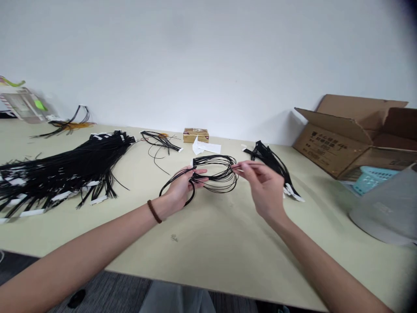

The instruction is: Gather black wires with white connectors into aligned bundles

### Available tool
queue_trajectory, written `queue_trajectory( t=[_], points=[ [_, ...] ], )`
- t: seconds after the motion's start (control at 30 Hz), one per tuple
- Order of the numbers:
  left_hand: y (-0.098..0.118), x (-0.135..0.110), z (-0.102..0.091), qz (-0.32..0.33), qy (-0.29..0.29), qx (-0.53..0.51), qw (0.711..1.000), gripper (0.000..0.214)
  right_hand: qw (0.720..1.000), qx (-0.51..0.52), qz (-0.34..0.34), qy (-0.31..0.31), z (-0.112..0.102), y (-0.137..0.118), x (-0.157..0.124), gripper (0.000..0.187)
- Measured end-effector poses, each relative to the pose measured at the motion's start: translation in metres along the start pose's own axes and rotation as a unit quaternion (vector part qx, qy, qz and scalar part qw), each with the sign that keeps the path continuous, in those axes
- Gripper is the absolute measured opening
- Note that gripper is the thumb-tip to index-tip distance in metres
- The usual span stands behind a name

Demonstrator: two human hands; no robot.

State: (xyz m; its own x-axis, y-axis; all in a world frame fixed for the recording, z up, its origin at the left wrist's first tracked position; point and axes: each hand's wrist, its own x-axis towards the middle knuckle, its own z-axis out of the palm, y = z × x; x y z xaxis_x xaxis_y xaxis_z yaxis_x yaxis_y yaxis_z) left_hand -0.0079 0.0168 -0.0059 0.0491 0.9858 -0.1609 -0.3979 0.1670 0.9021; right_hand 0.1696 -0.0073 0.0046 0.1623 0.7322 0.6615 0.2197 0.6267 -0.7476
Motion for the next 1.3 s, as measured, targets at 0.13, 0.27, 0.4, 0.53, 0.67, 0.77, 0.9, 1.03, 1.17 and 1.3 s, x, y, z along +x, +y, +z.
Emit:
queue_trajectory(
  t=[0.13, 0.27, 0.4, 0.53, 0.67, 0.77, 0.9, 1.03, 1.17, 1.3],
  points=[
    [0.002, -0.004, 0.002, 0.015, -0.001, 0.025, 1.0, 0.003, 0.964, 0.179, 0.124, 0.152, -0.013, 0.001, 0.016, 0.024],
    [0.001, -0.007, 0.002, 0.039, -0.021, 0.049, 0.998, 0.009, 0.931, 0.193, 0.158, 0.265, -0.025, 0.005, 0.026, 0.024],
    [-0.002, -0.01, 0.003, 0.063, -0.047, 0.067, 0.995, 0.017, 0.944, 0.152, 0.119, 0.268, -0.027, 0.004, 0.026, 0.027],
    [-0.004, -0.012, 0.004, 0.087, -0.063, 0.101, 0.989, 0.024, 0.985, -0.038, -0.025, 0.165, -0.018, -0.004, 0.015, 0.022],
    [-0.008, -0.012, 0.004, 0.116, -0.095, 0.139, 0.979, 0.028, 0.94, -0.251, -0.223, -0.062, -0.003, -0.009, -0.004, 0.019],
    [-0.012, -0.011, 0.004, 0.138, -0.12, 0.16, 0.97, 0.03, 0.9, -0.314, -0.283, -0.104, 0.006, -0.005, -0.014, 0.02],
    [-0.014, -0.011, 0.002, 0.16, -0.133, 0.179, 0.962, 0.033, 0.887, -0.335, -0.3, -0.1, 0.009, 0.0, -0.017, 0.019],
    [-0.014, -0.011, 0.001, 0.174, -0.123, 0.19, 0.958, 0.036, 0.883, -0.342, -0.308, -0.099, 0.008, -0.001, -0.016, 0.019],
    [-0.013, -0.012, 0.002, 0.178, -0.13, 0.194, 0.956, 0.036, 0.874, -0.353, -0.318, -0.098, 0.008, -0.001, -0.016, 0.021],
    [-0.012, -0.012, 0.003, 0.182, -0.134, 0.195, 0.955, 0.036, 0.862, -0.376, -0.322, -0.107, 0.008, -0.002, -0.016, 0.024]
  ],
)
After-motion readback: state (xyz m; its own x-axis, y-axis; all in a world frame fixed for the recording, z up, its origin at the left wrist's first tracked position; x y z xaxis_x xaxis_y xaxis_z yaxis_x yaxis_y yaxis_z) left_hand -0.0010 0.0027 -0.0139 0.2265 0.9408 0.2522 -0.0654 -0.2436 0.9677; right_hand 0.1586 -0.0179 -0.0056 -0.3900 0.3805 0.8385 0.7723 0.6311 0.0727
